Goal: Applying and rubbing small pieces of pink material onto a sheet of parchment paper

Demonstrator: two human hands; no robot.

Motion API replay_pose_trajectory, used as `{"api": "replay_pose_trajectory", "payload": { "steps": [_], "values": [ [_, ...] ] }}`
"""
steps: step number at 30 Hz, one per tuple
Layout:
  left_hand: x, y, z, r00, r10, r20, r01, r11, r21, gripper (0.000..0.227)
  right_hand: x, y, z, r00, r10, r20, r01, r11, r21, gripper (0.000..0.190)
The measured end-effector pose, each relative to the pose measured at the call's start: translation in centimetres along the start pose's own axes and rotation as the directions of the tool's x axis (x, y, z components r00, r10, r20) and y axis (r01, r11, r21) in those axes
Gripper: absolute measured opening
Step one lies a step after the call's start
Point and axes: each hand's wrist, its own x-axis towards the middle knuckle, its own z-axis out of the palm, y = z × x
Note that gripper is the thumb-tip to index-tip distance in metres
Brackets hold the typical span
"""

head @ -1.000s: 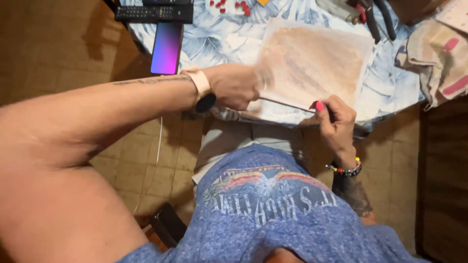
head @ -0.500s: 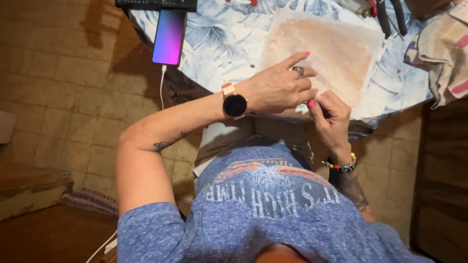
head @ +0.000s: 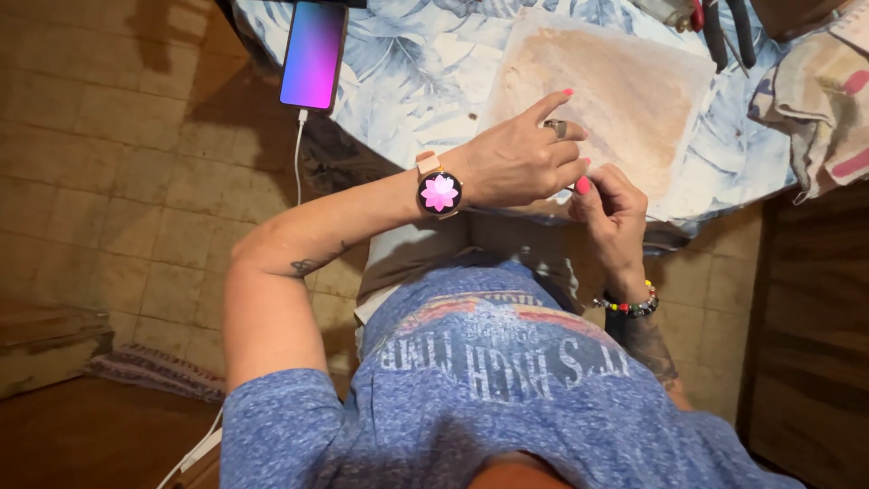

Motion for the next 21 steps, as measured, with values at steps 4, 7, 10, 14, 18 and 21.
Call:
{"api": "replay_pose_trajectory", "payload": {
  "steps": [4,7,10,14,18,21],
  "values": [
    [0.0,0.1,0.0,1.0,-0.014,-0.006,0.014,1.0,-0.007,0.012,-0.1,-0.1,0.4,0.995,0.099,-0.004,-0.097,0.978,0.187,0.018],
    [0.0,0.1,0.1,1.0,-0.024,-0.011,0.023,1.0,-0.016,0.012,0.0,-0.7,0.6,0.989,0.145,0.007,-0.143,0.962,0.232,0.018],
    [-0.2,0.4,0.4,0.998,-0.063,-0.019,0.062,0.996,-0.059,0.014,0.0,-0.6,0.8,0.988,0.155,-0.002,-0.149,0.951,0.27,0.018],
    [-1.1,0.7,0.8,0.961,-0.267,0.076,0.276,0.892,-0.358,0.016,-0.1,-0.2,1.1,0.962,0.268,-0.042,-0.222,0.865,0.45,0.019],
    [-1.2,1.5,-0.2,0.899,-0.42,0.126,0.408,0.695,-0.592,0.016,0.1,-0.5,1.4,0.95,0.307,-0.058,-0.235,0.825,0.514,0.02],
    [-1.2,2.0,-0.7,0.833,-0.534,0.145,0.463,0.53,-0.71,0.015,0.3,-0.7,1.5,0.951,0.304,-0.05,-0.242,0.838,0.489,0.02]
  ]
}}
